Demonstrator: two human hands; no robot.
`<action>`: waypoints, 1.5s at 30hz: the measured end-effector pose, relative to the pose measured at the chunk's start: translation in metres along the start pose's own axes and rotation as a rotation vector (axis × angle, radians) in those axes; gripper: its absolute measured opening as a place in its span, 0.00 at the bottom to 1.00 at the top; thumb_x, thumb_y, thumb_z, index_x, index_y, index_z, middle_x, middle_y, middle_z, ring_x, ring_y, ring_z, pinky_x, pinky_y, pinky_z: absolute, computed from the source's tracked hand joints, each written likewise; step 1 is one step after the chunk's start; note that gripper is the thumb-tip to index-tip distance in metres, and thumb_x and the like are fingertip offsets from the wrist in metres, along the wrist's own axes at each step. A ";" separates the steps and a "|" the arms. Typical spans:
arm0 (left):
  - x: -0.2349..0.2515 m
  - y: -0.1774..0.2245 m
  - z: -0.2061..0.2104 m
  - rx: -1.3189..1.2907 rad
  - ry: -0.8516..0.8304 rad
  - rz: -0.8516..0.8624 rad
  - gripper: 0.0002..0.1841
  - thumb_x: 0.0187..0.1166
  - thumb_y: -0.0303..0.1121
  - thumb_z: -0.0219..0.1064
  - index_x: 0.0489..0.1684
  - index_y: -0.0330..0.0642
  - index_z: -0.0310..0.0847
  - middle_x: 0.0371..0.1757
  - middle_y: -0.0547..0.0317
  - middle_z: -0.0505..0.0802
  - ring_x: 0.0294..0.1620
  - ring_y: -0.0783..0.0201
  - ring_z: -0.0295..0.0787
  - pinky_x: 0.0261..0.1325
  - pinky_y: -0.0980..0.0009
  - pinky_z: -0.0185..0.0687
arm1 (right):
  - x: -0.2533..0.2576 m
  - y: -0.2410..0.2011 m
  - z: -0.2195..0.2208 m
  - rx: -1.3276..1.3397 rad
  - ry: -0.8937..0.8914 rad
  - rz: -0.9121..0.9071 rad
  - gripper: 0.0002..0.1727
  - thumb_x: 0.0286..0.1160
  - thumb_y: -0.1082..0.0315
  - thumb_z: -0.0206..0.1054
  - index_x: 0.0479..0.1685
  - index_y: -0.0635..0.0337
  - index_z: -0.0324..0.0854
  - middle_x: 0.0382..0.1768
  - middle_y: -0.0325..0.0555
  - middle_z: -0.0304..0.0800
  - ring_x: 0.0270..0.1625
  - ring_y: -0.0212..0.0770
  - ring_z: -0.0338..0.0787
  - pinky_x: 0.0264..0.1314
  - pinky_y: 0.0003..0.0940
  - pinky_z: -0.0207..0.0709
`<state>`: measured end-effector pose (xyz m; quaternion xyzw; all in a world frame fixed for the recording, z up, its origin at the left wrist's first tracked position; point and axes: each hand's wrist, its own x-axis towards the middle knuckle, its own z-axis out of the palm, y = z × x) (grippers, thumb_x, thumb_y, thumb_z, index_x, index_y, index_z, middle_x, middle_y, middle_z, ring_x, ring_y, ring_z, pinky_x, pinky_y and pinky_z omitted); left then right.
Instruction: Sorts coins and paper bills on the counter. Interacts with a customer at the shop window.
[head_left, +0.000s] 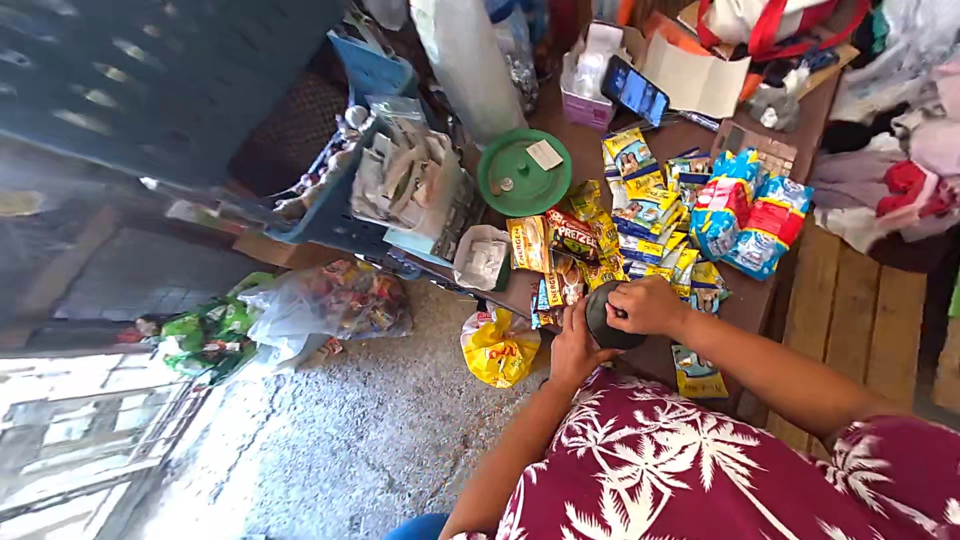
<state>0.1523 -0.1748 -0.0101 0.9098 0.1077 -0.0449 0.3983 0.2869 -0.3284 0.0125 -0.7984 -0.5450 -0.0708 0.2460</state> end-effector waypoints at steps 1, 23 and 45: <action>-0.003 0.002 0.002 -0.015 0.013 -0.003 0.59 0.54 0.54 0.88 0.87 0.31 0.60 0.79 0.30 0.77 0.50 0.39 0.94 0.49 0.42 0.90 | -0.003 0.001 -0.001 0.000 -0.004 -0.006 0.19 0.69 0.59 0.64 0.12 0.59 0.77 0.13 0.47 0.78 0.17 0.48 0.84 0.15 0.45 0.71; -0.007 0.017 -0.013 -0.091 -0.121 -0.182 0.58 0.60 0.51 0.86 0.92 0.42 0.53 0.85 0.38 0.71 0.58 0.38 0.91 0.59 0.39 0.86 | 0.011 0.008 0.010 0.057 0.322 -0.145 0.22 0.73 0.60 0.58 0.07 0.55 0.68 0.10 0.42 0.71 0.14 0.39 0.76 0.14 0.34 0.66; -0.087 -0.047 -0.055 -0.821 0.314 -0.467 0.29 0.85 0.41 0.27 0.60 0.39 0.77 0.16 0.78 0.75 0.10 0.84 0.62 0.15 0.85 0.62 | 0.020 0.026 -0.091 0.099 -0.216 0.547 0.19 0.82 0.59 0.67 0.60 0.67 0.84 0.58 0.64 0.89 0.61 0.65 0.89 0.60 0.68 0.78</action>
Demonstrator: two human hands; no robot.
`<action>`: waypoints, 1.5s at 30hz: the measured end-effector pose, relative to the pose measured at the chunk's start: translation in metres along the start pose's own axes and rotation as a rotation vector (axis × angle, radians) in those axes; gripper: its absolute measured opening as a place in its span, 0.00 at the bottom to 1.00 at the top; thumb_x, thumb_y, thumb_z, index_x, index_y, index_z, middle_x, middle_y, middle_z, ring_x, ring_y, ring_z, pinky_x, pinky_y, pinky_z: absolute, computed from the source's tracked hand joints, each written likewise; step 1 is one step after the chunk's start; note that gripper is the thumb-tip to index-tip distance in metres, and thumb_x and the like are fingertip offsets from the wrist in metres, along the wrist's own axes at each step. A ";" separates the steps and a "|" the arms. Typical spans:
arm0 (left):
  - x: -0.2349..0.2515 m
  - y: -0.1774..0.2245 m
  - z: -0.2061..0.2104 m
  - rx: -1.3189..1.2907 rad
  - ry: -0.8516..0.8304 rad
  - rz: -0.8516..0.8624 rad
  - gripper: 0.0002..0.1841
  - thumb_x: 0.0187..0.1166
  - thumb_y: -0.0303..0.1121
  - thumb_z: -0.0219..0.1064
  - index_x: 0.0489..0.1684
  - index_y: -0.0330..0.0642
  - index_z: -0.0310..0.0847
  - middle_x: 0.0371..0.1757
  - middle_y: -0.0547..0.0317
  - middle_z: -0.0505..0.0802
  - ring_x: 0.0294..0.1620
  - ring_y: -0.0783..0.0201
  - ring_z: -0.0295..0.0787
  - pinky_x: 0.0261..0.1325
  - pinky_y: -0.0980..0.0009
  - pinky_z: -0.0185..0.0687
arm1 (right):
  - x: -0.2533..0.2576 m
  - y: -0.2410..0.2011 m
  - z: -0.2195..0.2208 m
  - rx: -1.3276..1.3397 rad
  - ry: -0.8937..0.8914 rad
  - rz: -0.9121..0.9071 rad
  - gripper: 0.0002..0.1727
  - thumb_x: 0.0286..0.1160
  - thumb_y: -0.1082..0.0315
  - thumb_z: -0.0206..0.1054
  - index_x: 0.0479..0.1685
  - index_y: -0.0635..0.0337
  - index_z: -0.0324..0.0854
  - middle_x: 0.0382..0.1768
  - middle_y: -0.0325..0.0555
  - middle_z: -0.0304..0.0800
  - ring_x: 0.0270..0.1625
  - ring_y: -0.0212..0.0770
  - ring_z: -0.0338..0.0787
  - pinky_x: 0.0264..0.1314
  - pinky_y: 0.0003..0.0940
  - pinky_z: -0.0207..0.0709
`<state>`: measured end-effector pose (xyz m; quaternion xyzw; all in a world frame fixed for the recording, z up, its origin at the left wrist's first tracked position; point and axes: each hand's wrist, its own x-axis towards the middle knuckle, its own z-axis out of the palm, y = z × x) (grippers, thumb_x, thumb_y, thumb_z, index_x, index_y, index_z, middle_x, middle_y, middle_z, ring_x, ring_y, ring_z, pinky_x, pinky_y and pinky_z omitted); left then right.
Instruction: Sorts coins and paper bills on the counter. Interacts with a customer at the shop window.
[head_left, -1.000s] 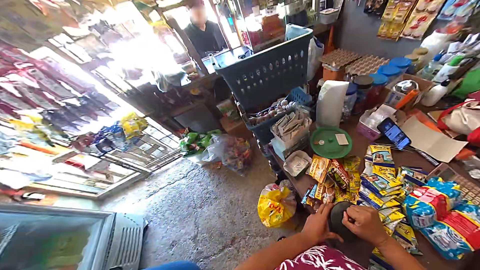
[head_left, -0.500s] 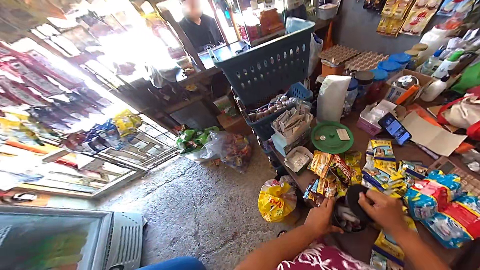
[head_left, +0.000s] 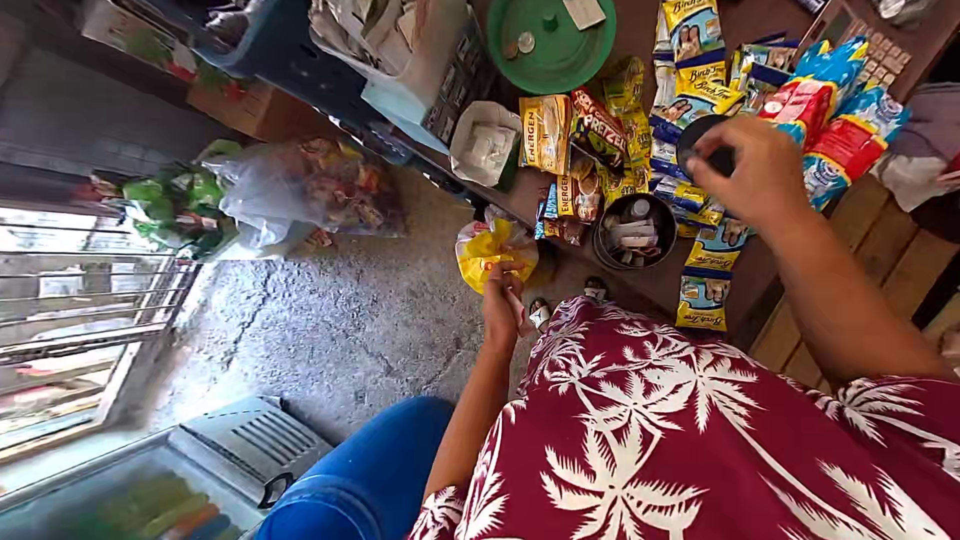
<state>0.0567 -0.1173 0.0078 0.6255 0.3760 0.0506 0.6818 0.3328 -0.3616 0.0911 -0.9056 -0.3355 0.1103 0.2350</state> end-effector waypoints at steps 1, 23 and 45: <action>-0.001 -0.005 -0.004 -0.072 0.029 -0.031 0.29 0.84 0.39 0.27 0.58 0.40 0.77 0.14 0.79 0.75 0.09 0.85 0.60 0.14 0.86 0.59 | -0.007 -0.011 0.001 0.019 -0.094 -0.101 0.16 0.81 0.62 0.69 0.57 0.65 0.87 0.57 0.62 0.91 0.60 0.64 0.90 0.60 0.69 0.79; -0.020 0.012 -0.014 -0.089 -0.035 0.132 0.13 0.86 0.21 0.53 0.48 0.38 0.87 0.47 0.64 0.93 0.42 0.74 0.91 0.48 0.73 0.89 | -0.012 -0.049 0.034 -0.205 -0.431 -0.106 0.10 0.82 0.71 0.64 0.53 0.58 0.90 0.40 0.67 0.92 0.46 0.75 0.91 0.42 0.76 0.76; 0.046 0.084 0.103 -0.069 -0.093 0.467 0.11 0.82 0.21 0.63 0.57 0.27 0.82 0.49 0.52 0.92 0.43 0.72 0.90 0.51 0.74 0.88 | -0.035 -0.033 -0.021 0.586 -0.155 -0.187 0.10 0.79 0.67 0.68 0.53 0.61 0.87 0.37 0.34 0.93 0.32 0.17 0.88 0.37 0.15 0.84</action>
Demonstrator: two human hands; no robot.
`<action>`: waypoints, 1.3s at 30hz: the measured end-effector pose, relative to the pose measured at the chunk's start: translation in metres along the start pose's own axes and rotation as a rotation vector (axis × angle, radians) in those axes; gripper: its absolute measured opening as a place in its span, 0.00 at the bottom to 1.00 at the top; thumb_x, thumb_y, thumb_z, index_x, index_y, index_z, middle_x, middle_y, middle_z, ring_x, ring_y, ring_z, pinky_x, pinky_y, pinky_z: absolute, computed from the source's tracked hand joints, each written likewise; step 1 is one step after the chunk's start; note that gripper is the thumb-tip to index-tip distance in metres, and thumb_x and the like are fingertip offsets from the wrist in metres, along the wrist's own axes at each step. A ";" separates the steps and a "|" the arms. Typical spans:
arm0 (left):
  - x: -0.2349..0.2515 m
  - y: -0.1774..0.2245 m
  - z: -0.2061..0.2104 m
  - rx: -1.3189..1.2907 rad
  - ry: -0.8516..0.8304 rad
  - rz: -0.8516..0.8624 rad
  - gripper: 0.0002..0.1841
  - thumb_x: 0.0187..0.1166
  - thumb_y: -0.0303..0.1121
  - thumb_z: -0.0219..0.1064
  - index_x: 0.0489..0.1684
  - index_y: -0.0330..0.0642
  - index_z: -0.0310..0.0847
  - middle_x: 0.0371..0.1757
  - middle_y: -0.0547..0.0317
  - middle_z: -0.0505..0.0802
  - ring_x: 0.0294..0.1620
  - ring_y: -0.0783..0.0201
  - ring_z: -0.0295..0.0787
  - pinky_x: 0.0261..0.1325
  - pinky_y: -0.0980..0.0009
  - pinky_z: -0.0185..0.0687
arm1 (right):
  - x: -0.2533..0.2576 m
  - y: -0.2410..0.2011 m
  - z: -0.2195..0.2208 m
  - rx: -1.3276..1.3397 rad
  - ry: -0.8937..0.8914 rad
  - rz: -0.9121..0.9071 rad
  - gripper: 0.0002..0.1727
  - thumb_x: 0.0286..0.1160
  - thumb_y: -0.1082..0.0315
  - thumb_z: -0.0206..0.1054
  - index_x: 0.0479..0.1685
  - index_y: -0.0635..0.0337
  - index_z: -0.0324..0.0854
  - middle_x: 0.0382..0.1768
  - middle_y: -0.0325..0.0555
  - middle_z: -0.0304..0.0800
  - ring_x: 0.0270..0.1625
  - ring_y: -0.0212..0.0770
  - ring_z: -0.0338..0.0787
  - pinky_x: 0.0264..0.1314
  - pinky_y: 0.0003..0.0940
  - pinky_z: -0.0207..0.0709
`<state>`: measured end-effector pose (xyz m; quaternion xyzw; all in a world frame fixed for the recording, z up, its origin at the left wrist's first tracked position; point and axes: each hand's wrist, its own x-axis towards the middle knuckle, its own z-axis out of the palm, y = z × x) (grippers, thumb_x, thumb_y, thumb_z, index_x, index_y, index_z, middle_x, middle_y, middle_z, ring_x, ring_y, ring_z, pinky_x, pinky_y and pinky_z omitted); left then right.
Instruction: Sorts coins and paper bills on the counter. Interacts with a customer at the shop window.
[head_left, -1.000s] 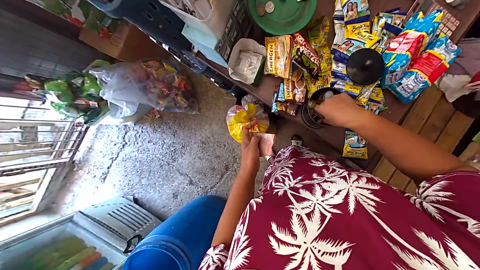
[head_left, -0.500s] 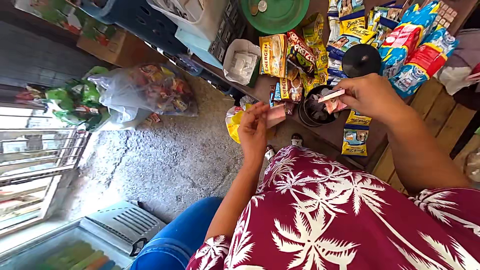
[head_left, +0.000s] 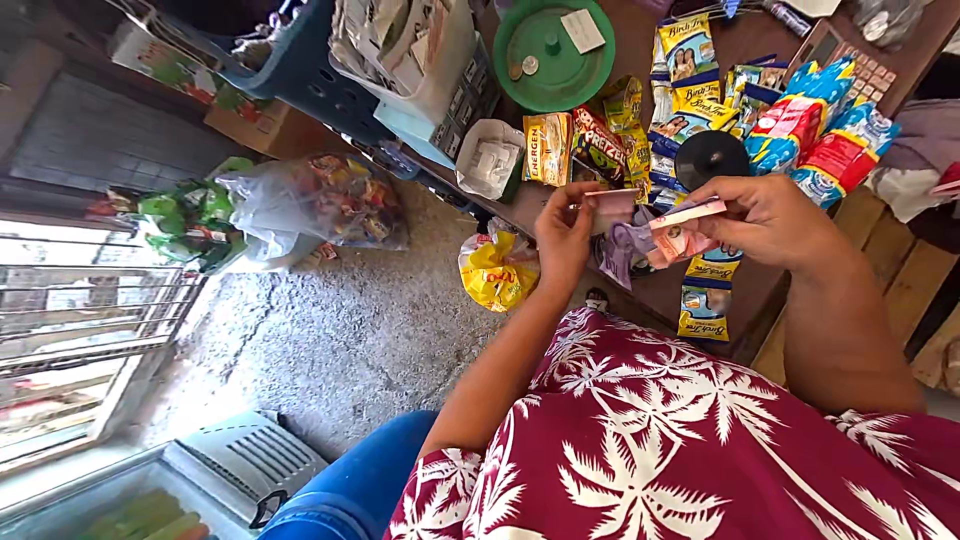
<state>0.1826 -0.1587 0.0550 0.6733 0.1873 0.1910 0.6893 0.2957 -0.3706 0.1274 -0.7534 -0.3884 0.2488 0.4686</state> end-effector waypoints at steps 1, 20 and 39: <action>-0.004 0.003 0.004 -0.051 -0.053 -0.049 0.11 0.83 0.21 0.61 0.58 0.28 0.81 0.49 0.53 0.91 0.45 0.72 0.90 0.52 0.74 0.88 | 0.002 0.001 0.004 0.026 0.026 0.038 0.11 0.79 0.67 0.68 0.53 0.61 0.86 0.38 0.35 0.93 0.34 0.18 0.88 0.38 0.17 0.85; -0.012 0.006 0.019 -0.517 0.089 -0.331 0.10 0.86 0.28 0.63 0.59 0.38 0.75 0.42 0.58 0.94 0.41 0.65 0.95 0.50 0.64 0.93 | 0.050 0.010 0.058 0.197 0.086 0.050 0.10 0.80 0.72 0.67 0.53 0.64 0.88 0.48 0.41 0.94 0.42 0.22 0.91 0.49 0.21 0.86; -0.025 0.000 -0.036 -0.530 0.183 -0.336 0.10 0.79 0.31 0.72 0.54 0.45 0.82 0.41 0.59 0.96 0.39 0.66 0.96 0.46 0.66 0.95 | 0.042 0.028 0.096 -0.667 -0.401 0.331 0.10 0.80 0.65 0.69 0.48 0.62 0.90 0.41 0.64 0.92 0.47 0.69 0.92 0.44 0.70 0.80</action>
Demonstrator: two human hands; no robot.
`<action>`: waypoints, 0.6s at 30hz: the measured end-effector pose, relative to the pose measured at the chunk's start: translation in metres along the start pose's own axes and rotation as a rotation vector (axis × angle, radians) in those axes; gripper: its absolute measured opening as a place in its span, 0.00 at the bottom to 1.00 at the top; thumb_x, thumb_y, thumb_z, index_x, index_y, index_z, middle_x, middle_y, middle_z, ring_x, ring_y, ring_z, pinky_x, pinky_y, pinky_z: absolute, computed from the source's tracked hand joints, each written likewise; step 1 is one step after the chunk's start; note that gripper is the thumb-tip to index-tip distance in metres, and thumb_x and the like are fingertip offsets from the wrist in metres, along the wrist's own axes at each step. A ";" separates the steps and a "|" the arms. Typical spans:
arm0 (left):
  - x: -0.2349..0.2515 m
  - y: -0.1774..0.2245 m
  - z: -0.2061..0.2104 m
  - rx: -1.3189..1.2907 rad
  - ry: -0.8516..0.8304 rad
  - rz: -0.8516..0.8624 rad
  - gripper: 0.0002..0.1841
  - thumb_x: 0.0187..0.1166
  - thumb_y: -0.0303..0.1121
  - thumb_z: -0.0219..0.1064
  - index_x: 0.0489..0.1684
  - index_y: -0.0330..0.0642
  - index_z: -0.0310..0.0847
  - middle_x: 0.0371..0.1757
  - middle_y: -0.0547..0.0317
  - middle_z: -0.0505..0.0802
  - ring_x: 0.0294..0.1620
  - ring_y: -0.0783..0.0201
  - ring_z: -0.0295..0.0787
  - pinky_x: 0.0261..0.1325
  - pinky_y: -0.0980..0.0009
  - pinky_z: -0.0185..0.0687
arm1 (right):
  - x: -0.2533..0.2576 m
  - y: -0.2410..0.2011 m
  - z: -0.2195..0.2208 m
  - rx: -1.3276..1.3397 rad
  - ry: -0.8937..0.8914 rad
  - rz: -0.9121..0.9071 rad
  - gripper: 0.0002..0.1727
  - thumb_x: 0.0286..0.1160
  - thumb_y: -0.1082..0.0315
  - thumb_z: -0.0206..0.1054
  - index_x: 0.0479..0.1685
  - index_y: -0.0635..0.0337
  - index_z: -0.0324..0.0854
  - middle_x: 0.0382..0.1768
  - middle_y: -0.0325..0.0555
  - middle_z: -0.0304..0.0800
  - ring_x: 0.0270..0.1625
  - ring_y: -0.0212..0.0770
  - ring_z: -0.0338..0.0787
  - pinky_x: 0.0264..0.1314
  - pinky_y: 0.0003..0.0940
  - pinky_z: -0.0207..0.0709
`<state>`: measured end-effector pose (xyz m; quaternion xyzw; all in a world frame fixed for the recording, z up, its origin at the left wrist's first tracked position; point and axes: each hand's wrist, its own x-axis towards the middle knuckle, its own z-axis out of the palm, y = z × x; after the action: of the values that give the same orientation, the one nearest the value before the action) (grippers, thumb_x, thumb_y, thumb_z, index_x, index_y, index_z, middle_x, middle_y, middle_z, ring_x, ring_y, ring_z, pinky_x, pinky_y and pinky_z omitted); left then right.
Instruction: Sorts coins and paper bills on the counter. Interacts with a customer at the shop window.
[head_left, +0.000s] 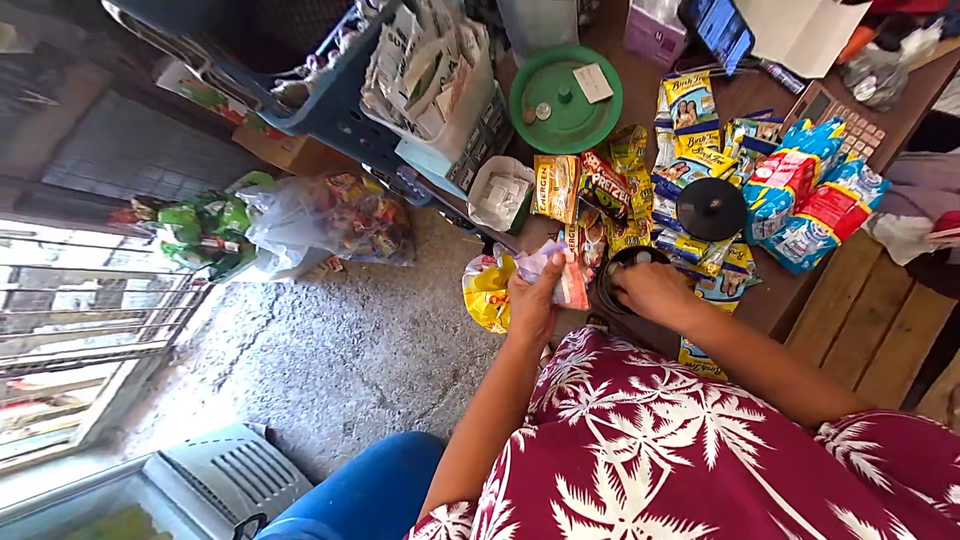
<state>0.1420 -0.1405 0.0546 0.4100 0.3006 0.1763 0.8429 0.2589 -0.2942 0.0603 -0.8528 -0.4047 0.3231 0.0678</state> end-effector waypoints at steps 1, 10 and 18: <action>-0.003 0.002 -0.004 0.004 -0.039 -0.011 0.11 0.78 0.31 0.73 0.54 0.45 0.82 0.41 0.59 0.96 0.38 0.66 0.95 0.46 0.66 0.94 | 0.000 0.001 -0.002 -0.006 0.010 0.001 0.10 0.82 0.66 0.66 0.46 0.62 0.90 0.41 0.64 0.92 0.47 0.69 0.92 0.44 0.70 0.80; -0.006 0.011 -0.001 0.059 -0.441 -0.074 0.24 0.76 0.23 0.70 0.73 0.33 0.78 0.63 0.52 0.92 0.45 0.66 0.94 0.49 0.67 0.94 | -0.028 0.045 -0.052 0.840 0.315 -0.107 0.08 0.83 0.64 0.66 0.46 0.60 0.86 0.36 0.35 0.89 0.37 0.24 0.88 0.46 0.25 0.85; -0.016 0.008 0.015 0.228 -0.424 -0.184 0.11 0.74 0.19 0.70 0.52 0.37 0.83 0.37 0.61 0.96 0.35 0.70 0.95 0.45 0.70 0.94 | -0.025 0.020 -0.035 0.971 0.342 -0.235 0.06 0.82 0.68 0.66 0.44 0.60 0.87 0.37 0.32 0.91 0.39 0.21 0.88 0.46 0.20 0.84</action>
<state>0.1393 -0.1534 0.0738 0.5010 0.1714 -0.0261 0.8479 0.2816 -0.3207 0.0925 -0.7126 -0.2843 0.3197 0.5560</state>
